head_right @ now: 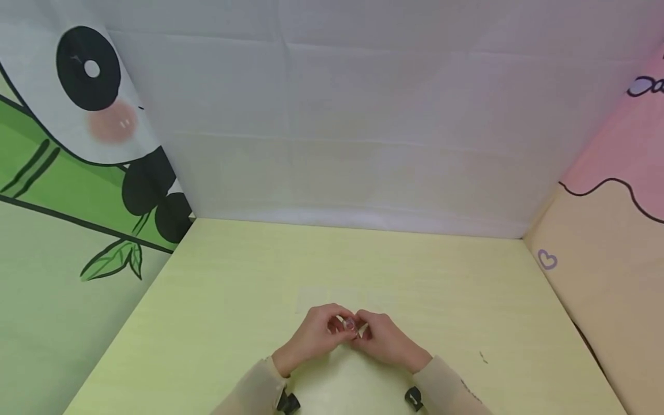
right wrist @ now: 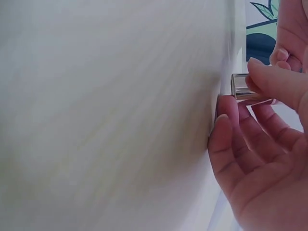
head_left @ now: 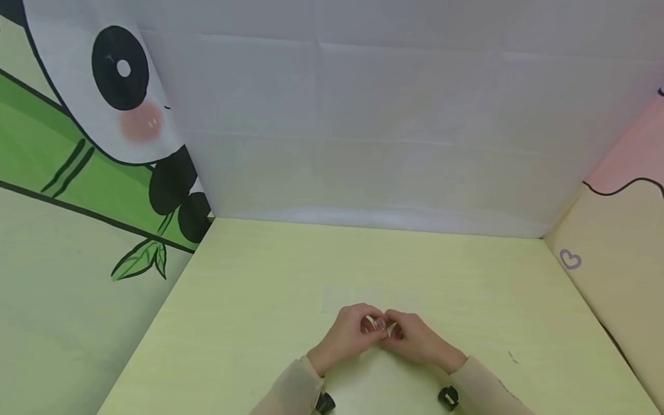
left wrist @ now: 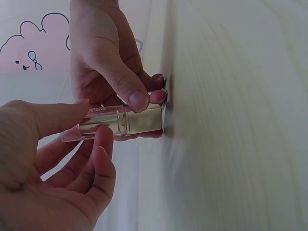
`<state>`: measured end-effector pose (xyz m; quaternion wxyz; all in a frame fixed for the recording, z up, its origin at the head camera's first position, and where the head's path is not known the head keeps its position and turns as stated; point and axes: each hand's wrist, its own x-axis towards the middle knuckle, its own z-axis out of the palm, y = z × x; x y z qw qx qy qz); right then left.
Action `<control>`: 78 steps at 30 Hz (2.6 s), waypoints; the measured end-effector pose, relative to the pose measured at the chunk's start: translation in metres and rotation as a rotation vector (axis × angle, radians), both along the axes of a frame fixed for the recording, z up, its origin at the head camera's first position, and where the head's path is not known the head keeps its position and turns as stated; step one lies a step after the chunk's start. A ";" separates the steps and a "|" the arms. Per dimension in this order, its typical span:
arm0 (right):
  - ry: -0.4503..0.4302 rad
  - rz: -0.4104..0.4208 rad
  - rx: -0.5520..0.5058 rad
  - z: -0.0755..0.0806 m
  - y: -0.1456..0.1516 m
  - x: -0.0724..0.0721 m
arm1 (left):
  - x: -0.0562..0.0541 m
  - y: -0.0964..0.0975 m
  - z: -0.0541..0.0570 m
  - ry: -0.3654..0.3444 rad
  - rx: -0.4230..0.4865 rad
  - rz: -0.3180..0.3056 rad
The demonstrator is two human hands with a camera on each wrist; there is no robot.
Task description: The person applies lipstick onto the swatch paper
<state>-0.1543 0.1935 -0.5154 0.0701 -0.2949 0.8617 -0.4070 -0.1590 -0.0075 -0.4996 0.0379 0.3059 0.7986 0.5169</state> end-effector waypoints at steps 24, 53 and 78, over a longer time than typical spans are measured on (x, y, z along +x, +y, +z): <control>-0.073 -0.003 -0.005 0.006 0.003 0.002 | -0.002 -0.006 0.003 -0.006 0.039 0.014; -0.093 -0.013 -0.030 0.013 0.012 0.005 | -0.001 -0.009 0.002 -0.077 0.035 0.072; -0.074 -0.029 -0.004 0.013 0.014 0.004 | -0.003 -0.013 0.001 -0.122 0.059 0.067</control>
